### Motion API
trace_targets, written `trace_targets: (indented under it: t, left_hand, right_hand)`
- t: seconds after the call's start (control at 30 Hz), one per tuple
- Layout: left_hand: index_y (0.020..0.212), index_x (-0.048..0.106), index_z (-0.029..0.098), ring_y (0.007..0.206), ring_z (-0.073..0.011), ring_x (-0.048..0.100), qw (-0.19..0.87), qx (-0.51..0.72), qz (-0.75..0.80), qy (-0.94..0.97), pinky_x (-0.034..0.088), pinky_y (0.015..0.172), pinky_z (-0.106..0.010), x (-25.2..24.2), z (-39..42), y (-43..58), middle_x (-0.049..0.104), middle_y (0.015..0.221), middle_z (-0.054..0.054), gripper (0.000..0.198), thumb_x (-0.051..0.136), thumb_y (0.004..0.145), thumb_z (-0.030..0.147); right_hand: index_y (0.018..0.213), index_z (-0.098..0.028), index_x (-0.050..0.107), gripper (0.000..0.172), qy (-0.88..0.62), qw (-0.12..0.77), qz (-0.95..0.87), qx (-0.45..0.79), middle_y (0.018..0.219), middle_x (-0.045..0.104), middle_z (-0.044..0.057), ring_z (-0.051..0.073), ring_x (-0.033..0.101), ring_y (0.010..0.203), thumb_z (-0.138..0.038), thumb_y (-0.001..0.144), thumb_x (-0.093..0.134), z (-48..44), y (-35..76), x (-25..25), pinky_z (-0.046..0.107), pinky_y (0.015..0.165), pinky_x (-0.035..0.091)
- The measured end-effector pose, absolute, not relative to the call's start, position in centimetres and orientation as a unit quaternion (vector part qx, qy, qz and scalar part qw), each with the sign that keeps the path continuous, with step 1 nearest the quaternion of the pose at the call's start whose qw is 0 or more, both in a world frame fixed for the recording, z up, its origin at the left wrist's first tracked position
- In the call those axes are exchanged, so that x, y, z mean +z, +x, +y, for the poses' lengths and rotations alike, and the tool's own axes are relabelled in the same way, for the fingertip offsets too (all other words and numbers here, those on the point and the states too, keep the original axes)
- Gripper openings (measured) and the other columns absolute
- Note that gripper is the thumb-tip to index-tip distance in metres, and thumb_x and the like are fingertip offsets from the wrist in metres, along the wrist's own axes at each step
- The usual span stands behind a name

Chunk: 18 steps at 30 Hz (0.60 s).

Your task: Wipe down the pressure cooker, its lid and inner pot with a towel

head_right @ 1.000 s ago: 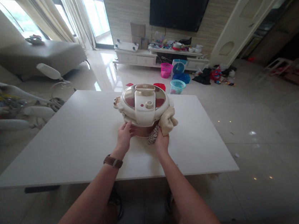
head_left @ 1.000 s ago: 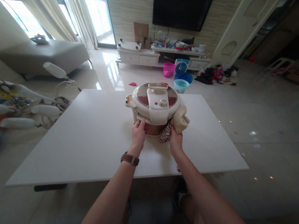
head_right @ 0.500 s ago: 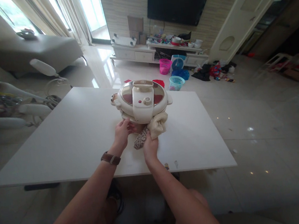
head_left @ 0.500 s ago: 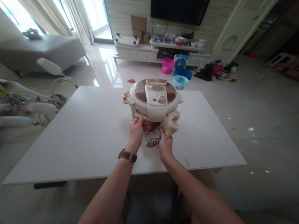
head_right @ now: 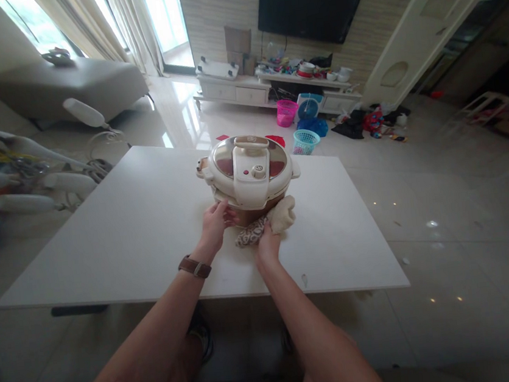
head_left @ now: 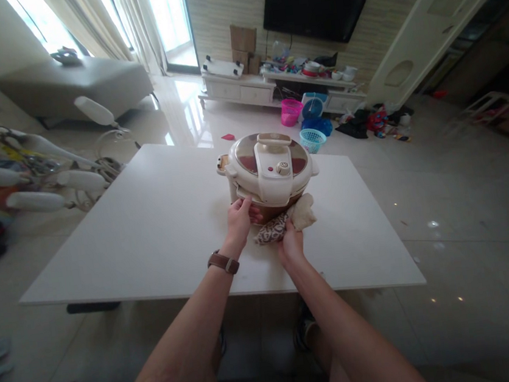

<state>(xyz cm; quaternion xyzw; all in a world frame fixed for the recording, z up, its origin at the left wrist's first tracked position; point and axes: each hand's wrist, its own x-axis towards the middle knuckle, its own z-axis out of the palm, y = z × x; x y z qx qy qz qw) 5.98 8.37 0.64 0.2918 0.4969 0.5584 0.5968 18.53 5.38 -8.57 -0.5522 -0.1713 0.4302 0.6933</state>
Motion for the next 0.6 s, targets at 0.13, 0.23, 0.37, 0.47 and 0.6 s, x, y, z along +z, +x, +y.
trace_targets:
  t: [0.13,0.23,0.37,0.47,0.6]
  left_hand:
    - [0.077,0.058,0.019,0.046,-0.0127,0.063,0.594,0.56,0.496,0.295,0.045,0.045,-0.021,0.7,8.3,6.0,0.066,0.063,-0.001,0.04,0.077,0.087,0.052]
    - [0.077,0.058,0.018,0.046,-0.0127,0.063,0.593,0.556,0.5,0.299,0.045,0.044,-0.021,0.8,8.3,5.8,0.065,0.063,-0.001,0.04,0.078,0.086,0.052]
    - [0.076,0.058,0.018,0.046,-0.0119,0.062,0.592,0.552,0.504,0.302,0.045,0.044,-0.02,1.0,8.2,5.7,0.066,0.062,-0.001,0.038,0.076,0.086,0.05]
    - [0.077,0.058,0.018,0.046,-0.0119,0.062,0.593,0.553,0.502,0.301,0.044,0.044,-0.02,1.0,8.2,5.7,0.066,0.063,-0.001,0.037,0.075,0.086,0.049]
    - [0.077,0.057,0.019,0.046,-0.0127,0.062,0.594,0.554,0.503,0.295,0.045,0.044,-0.021,1.0,8.3,5.9,0.065,0.062,0.0,0.039,0.077,0.086,0.051]
  right_hand:
    - [0.129,-0.022,0.064,0.05,-0.552,0.702,-0.103,0.438,0.129,0.075,0.01,0.024,0.074,0.114,-0.049,0.086,0.068,5.3,16.5,-9.3,0.043,0.095,0.066]
    - [0.12,-0.023,0.065,0.04,-0.593,0.695,-0.1,0.394,0.119,0.076,0.008,0.023,0.074,0.11,-0.046,0.087,0.064,6.7,18.3,-9.3,0.043,0.097,0.065]
    - [0.114,-0.022,0.062,0.031,-0.611,0.679,-0.065,0.402,0.11,0.076,0.005,0.02,0.074,0.104,-0.036,0.087,0.061,8.2,20.9,-8.7,0.041,0.097,0.065]
    - [0.113,-0.022,0.062,0.027,-0.577,0.686,-0.036,0.441,0.108,0.076,0.003,0.019,0.075,0.101,-0.032,0.088,0.06,8.2,20.8,-7.8,0.04,0.097,0.065]
    - [0.113,-0.022,0.063,0.026,-0.537,0.705,-0.028,0.462,0.112,0.077,0.005,0.02,0.075,0.105,-0.033,0.089,0.063,7.4,19.9,-5.3,0.039,0.096,0.067]
